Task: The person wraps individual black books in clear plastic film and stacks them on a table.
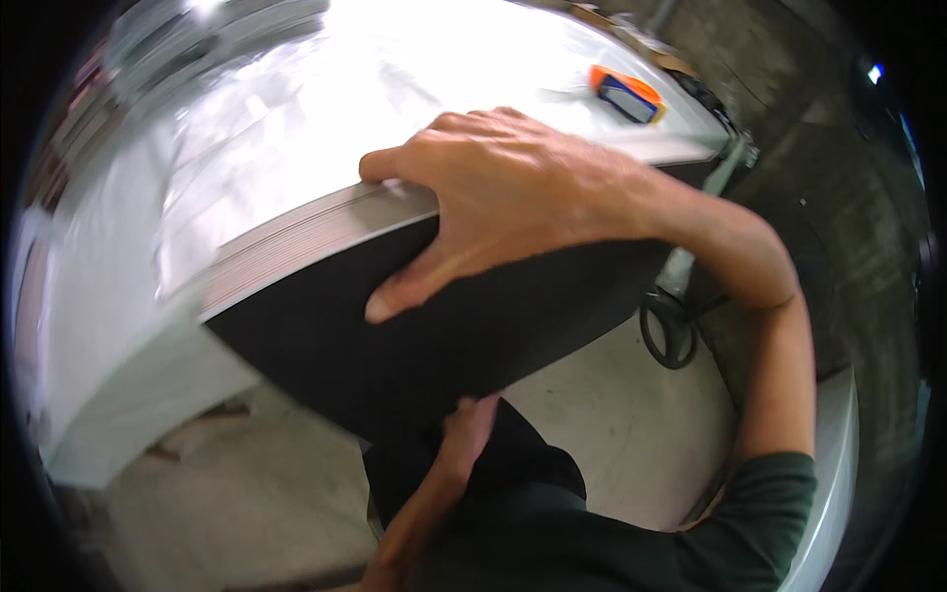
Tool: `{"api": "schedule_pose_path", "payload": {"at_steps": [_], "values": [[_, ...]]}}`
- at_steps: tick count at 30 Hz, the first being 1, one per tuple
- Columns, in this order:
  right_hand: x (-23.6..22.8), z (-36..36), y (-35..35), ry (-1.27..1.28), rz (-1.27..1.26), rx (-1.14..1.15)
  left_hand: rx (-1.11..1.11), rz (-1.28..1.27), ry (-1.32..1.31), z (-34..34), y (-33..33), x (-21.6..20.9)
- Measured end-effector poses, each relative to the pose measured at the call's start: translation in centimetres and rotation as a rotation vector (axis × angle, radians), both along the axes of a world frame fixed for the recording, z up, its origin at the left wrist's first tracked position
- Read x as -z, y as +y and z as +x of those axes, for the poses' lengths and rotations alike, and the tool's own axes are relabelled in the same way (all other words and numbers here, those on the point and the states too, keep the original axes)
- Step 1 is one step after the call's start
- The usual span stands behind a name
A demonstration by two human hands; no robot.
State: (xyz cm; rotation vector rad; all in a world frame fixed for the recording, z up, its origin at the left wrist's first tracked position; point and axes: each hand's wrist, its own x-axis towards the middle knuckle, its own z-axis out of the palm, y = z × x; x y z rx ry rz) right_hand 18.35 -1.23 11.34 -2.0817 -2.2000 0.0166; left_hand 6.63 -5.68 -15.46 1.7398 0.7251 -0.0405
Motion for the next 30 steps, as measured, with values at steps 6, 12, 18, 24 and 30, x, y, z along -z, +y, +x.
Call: {"api": "schedule_pose_path", "payload": {"at_steps": [6,12,18,24,30], "values": [[4.1,-4.4,-0.2,-0.578,-0.592,-0.201,0.373,-1.811,-1.192,13.5,-10.6,7.6],[16.8,-7.4,1.7,-0.835,-0.780,-0.393,0.145,-2.268,-1.371,16.5,-11.4,11.8],[22.6,-7.2,4.0,-0.841,-0.840,-0.542,0.156,-2.224,-1.482,17.7,-9.7,12.4],[25.8,-10.7,6.0,-0.965,-1.052,-0.690,0.116,-2.144,-1.269,18.2,-8.9,17.1],[28.0,-10.5,3.9,-0.963,-0.632,-0.899,-0.039,-1.987,-1.052,16.4,-9.4,16.6]]}}
